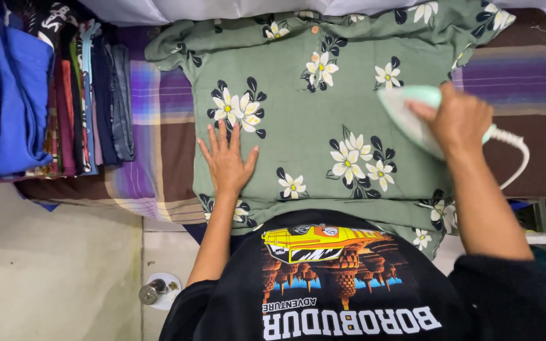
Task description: The person irons a green floral shirt laid out on a bed. They use a handheld iron to smooth the fabric, moving it across the front, sleeves, and collar areas. The person occasionally adjusts the shirt's position with their hands to ensure even ironing.
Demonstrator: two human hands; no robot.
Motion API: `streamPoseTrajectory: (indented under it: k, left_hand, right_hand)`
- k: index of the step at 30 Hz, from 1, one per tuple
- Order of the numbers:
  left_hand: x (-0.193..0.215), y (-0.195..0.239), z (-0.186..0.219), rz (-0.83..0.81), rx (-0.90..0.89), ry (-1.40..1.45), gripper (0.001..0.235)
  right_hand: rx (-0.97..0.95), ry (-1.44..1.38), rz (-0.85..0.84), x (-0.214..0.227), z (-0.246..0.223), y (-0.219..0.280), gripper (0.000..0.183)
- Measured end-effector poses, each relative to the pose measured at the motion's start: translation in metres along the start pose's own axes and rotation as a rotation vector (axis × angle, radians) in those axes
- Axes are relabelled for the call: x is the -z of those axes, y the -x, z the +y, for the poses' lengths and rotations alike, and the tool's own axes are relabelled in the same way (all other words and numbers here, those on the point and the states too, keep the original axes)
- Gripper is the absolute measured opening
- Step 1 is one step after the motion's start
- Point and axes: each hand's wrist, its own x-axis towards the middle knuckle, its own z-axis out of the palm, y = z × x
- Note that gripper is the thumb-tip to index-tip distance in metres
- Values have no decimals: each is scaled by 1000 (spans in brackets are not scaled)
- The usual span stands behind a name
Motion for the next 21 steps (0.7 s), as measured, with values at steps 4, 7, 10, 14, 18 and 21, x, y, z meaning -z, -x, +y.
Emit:
streamPoseTrajectory:
  k: [4,7,10,14,18,21]
  left_hand:
    - [0,1,-1,-14,0,-4,74]
    - [0,1,0,5,-8,7,73]
    - [-1,2,-1,21,-14,12,72]
    - [-5,2,-3,24,-24,-4,73]
    - [1,2,-3,-21,-18,-26,75]
    - [12,6,-11,-179,-11,-31,79]
  right_hand:
    - [-126,79,182,-46,21,-70,82]
    - [-211,41,155,-58,30,-101,83]
    - [-168,-71,20,-47,35,-102,81]
    - [43,-96,-323,-7,20,-72,78]
    - [129,-136,-522,47,-15,-1,55]
    - [317,-49,-500,55,-23,51,67]
